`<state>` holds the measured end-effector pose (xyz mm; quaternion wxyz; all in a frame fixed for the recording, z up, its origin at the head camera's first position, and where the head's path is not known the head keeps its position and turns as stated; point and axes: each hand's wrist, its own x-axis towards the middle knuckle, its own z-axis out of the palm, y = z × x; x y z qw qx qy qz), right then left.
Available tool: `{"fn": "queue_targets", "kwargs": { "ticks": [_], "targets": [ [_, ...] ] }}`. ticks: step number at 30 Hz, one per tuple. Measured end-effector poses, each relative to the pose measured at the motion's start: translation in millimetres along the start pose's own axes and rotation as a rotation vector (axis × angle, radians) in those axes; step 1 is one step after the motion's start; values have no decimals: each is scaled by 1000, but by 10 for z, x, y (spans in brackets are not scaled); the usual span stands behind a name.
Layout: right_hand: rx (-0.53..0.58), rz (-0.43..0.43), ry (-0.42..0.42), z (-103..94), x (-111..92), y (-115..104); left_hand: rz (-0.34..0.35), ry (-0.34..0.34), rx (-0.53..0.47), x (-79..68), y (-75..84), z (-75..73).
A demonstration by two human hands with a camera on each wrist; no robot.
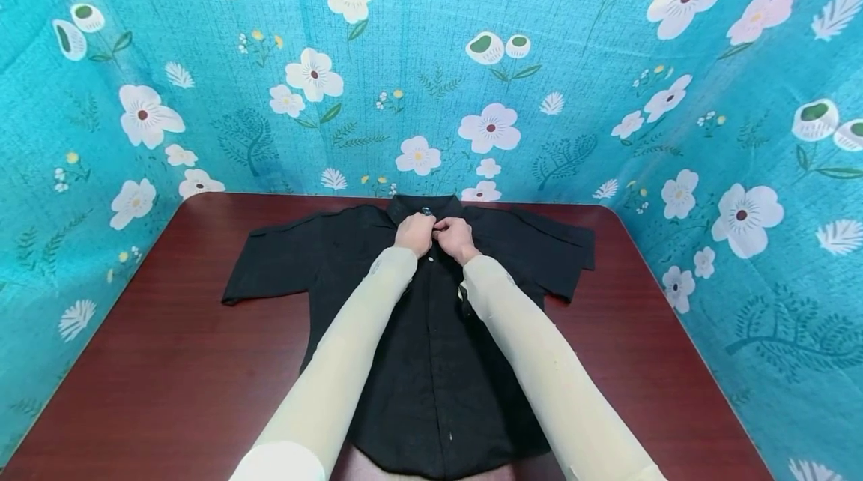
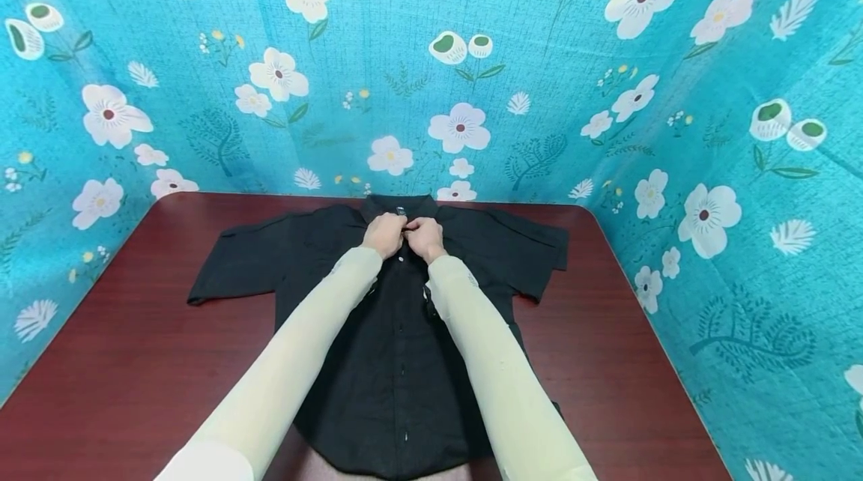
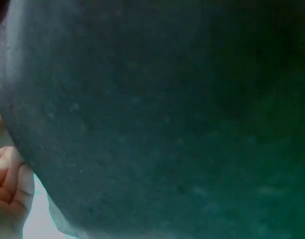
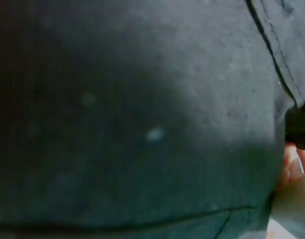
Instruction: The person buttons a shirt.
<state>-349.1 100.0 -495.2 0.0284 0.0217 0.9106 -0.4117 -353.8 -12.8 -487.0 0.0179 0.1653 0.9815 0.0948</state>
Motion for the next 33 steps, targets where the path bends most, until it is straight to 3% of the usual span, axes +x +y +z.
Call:
{"fn": "queue_targets", "kwargs": {
  "ticks": [4, 9, 14, 18, 24, 29, 33],
  "targets": [
    [-22, -3, -11, -11, 22, 9, -44, 17, -19, 22, 35, 13],
    [-176, -76, -55, -12, 26, 24, -138, 74, -125, 25, 51, 59],
    [-270, -140, -40, 0, 40, 46, -119, 140, -123, 1, 82, 96],
    [-274, -170, -35, 11, 55, 81, -100, 162, -85, -9, 113, 98],
    [-199, -143, -2, -12, 21, 83, -113, 133, -45, -3, 137, 80],
    [-187, -156, -40, -9, 5, 91, -181, 158, -88, -11, 125, 95],
    [-199, -171, -57, -14, 5, 95, -239, 160, -203, -24, 107, 103]
  ]
}}
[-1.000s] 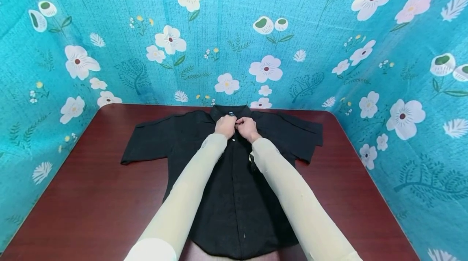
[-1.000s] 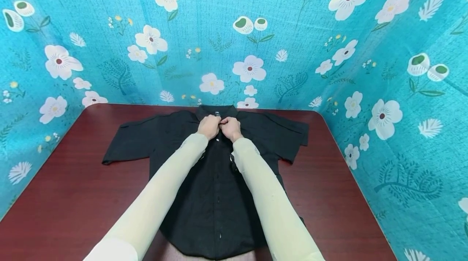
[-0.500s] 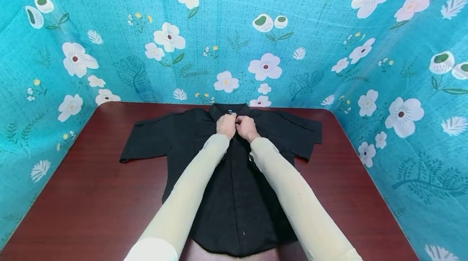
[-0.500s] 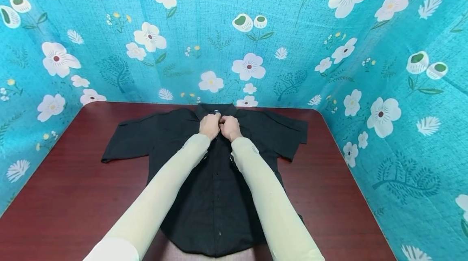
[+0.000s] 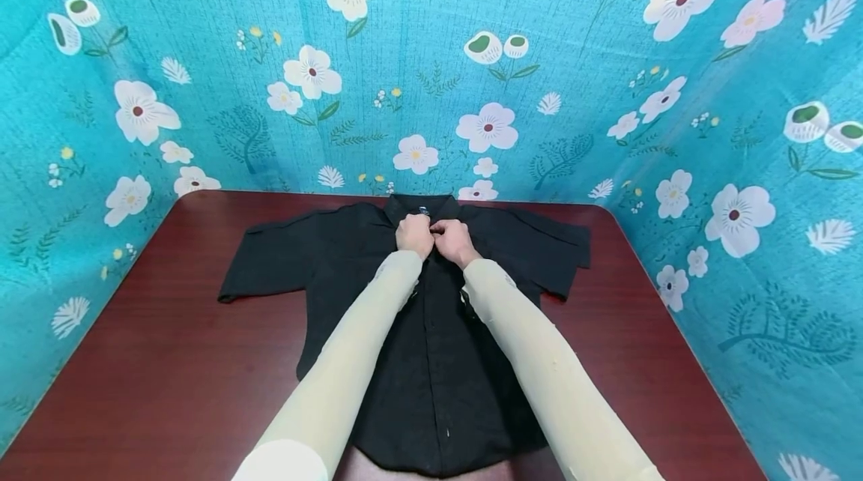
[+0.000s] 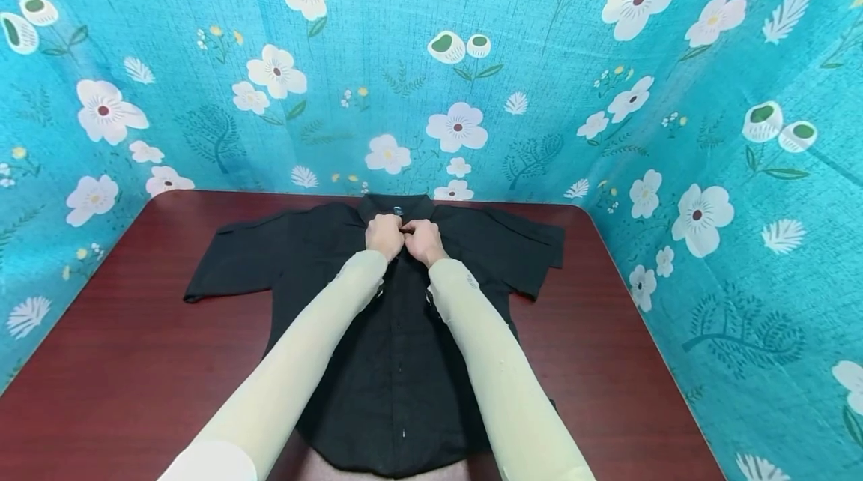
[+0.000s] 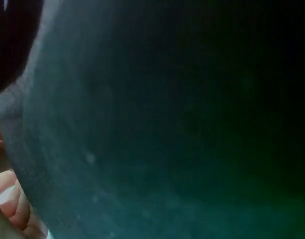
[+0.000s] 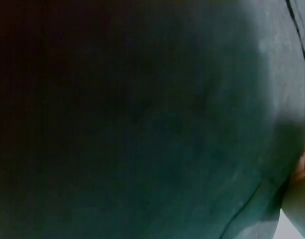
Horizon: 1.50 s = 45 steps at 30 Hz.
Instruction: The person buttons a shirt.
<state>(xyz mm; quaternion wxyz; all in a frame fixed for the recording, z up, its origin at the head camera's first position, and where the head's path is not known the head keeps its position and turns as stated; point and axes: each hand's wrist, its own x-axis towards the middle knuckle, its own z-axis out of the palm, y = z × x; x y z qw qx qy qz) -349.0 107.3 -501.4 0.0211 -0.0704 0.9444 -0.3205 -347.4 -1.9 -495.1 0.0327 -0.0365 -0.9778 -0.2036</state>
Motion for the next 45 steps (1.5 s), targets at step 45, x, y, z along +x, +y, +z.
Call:
{"fn": "queue_targets", "kwargs": {
  "ticks": [45],
  "targets": [
    [-183, -88, -80, -59, -1, -32, 397, -54, 296, 5, -140, -114]
  ]
}}
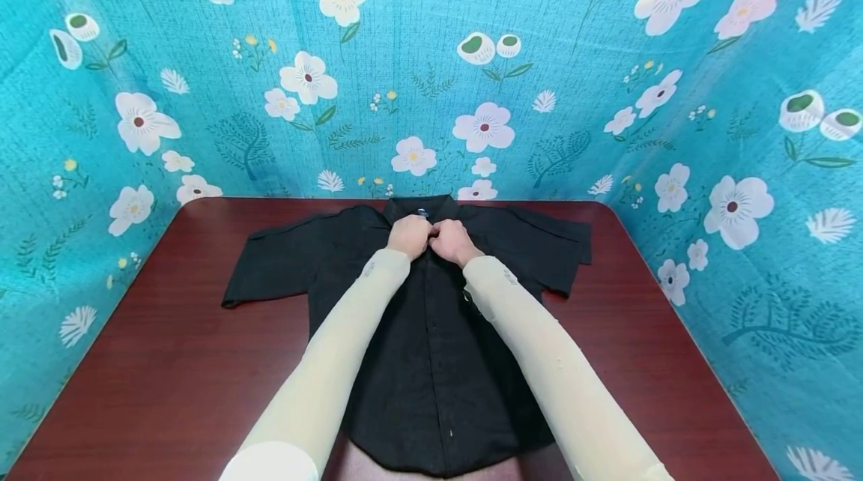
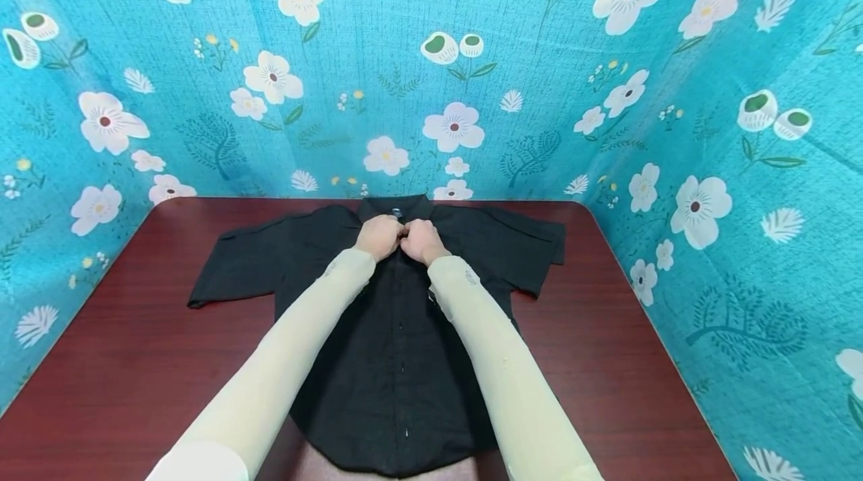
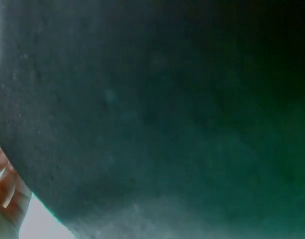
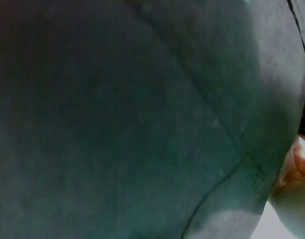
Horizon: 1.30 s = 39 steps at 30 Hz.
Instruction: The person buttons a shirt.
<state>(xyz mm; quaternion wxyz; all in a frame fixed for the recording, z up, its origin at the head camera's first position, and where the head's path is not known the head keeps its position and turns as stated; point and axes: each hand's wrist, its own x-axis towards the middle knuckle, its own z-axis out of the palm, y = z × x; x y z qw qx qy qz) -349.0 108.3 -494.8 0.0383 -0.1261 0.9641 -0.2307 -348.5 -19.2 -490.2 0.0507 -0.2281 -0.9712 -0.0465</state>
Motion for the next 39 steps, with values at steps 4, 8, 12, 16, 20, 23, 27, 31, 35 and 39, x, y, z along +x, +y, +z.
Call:
{"fn": "queue_targets", "kwargs": {
  "ticks": [4, 8, 12, 16, 20, 23, 27, 31, 35, 39],
  "targets": [
    [3, -4, 7, -15, -9, -25, 4, -37, 8, -35, -23, -36],
    [11, -12, 1, -14, -14, -29, 8, -97, 2, -59, -52, -43],
    [26, 2, 24, -22, -19, -3, 19, -141, -49, -44, -48, -53],
    [52, 51, 62, -18, -18, 2, -128, -166, -235, -34, -13, -84],
    [58, 89, 64, 20, -5, -11, -333, -130, -373, -39, 31, -90],
    [75, 96, 55, 43, 13, -26, -418, -91, -363, -28, 46, -57],
    [105, 122, 57, 59, 33, -36, -464, -79, -362, -11, 46, -8],
    [108, 142, 61, 66, 33, -40, -461, -73, -351, 4, 62, 21],
    [111, 136, 37, 64, 57, -47, -439, -59, -288, 9, 79, 24],
    [94, 112, 16, 62, 113, -33, -402, -68, -232, 12, 78, 0]
  ]
}}
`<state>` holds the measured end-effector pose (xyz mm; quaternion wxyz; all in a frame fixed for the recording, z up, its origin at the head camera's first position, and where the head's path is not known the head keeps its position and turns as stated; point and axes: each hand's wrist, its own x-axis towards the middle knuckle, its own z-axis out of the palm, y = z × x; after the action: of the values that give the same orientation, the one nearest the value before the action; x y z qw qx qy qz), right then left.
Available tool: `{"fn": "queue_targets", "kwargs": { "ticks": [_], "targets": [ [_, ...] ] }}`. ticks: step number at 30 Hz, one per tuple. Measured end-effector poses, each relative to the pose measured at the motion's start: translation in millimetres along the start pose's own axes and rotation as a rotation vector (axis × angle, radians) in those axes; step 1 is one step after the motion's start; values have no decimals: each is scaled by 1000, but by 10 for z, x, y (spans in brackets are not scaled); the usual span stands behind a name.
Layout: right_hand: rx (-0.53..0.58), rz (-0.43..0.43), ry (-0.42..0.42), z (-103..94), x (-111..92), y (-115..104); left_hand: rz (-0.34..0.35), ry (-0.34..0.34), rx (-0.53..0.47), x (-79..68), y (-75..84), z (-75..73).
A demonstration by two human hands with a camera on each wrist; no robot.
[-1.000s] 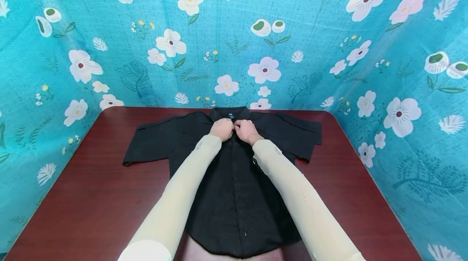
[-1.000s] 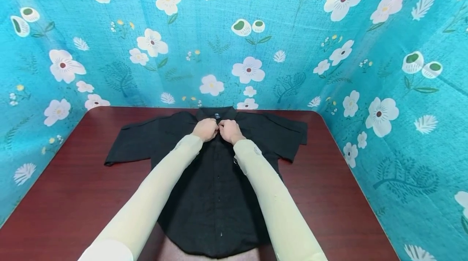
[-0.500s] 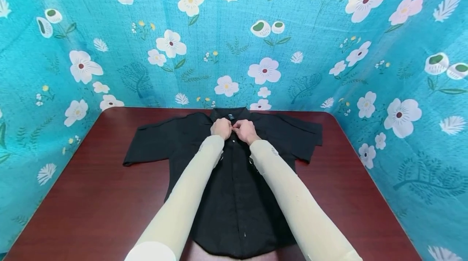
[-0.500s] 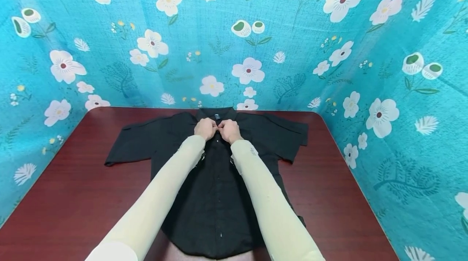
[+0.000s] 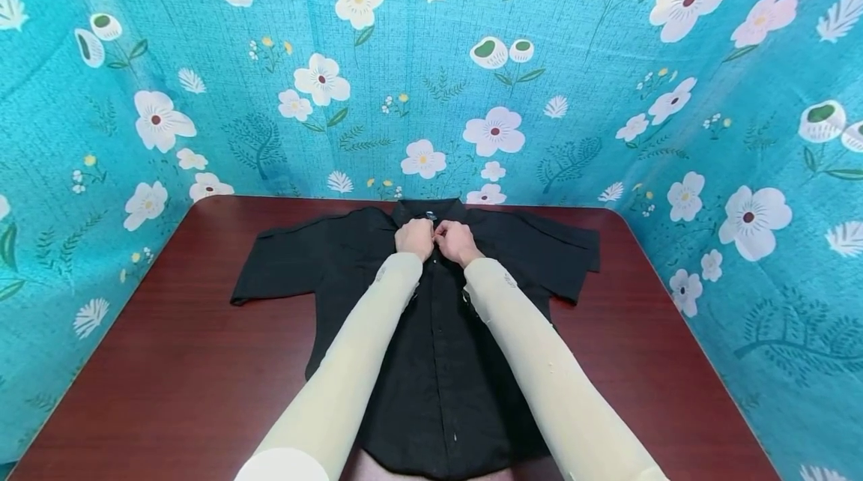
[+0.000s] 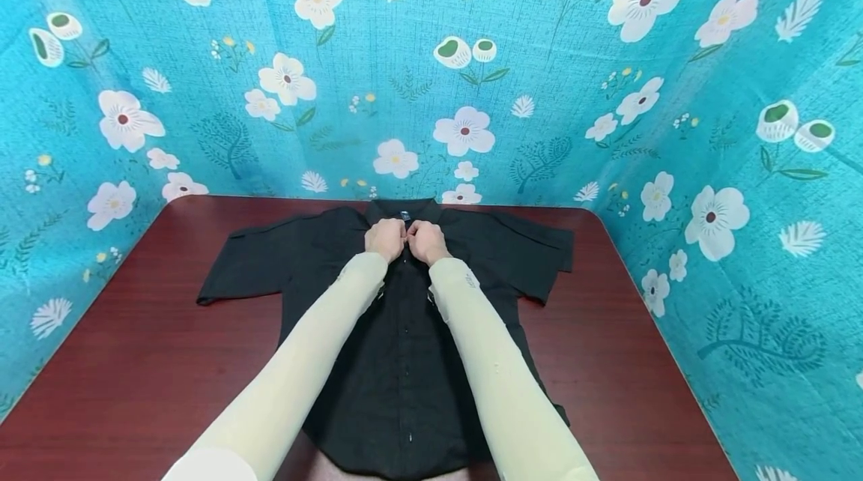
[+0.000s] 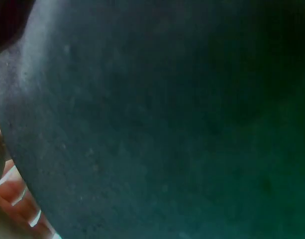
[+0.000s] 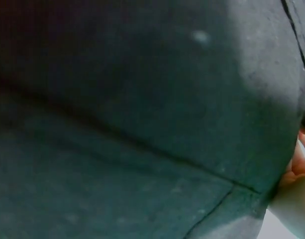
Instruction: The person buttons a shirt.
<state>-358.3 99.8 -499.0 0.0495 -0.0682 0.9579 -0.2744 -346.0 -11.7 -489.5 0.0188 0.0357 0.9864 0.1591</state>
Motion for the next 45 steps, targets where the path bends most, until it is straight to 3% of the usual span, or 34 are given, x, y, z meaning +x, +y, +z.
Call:
{"fn": "queue_targets", "kwargs": {
  "ticks": [9, 19, 36, 45],
  "targets": [
    [31, 94, -50, -39, -63, 4, 83, -101, 132, 20, 0, 12],
    [79, 87, -25, -49, -13, 14, 201, 50, 211, 24, 66, -31],
    [66, 2, -32, -57, -92, 28, 182, 31, 168, 5, 29, -2],
    [85, 37, -82, -35, -62, 59, 137, -4, 133, -40, 43, -7]
  ]
}}
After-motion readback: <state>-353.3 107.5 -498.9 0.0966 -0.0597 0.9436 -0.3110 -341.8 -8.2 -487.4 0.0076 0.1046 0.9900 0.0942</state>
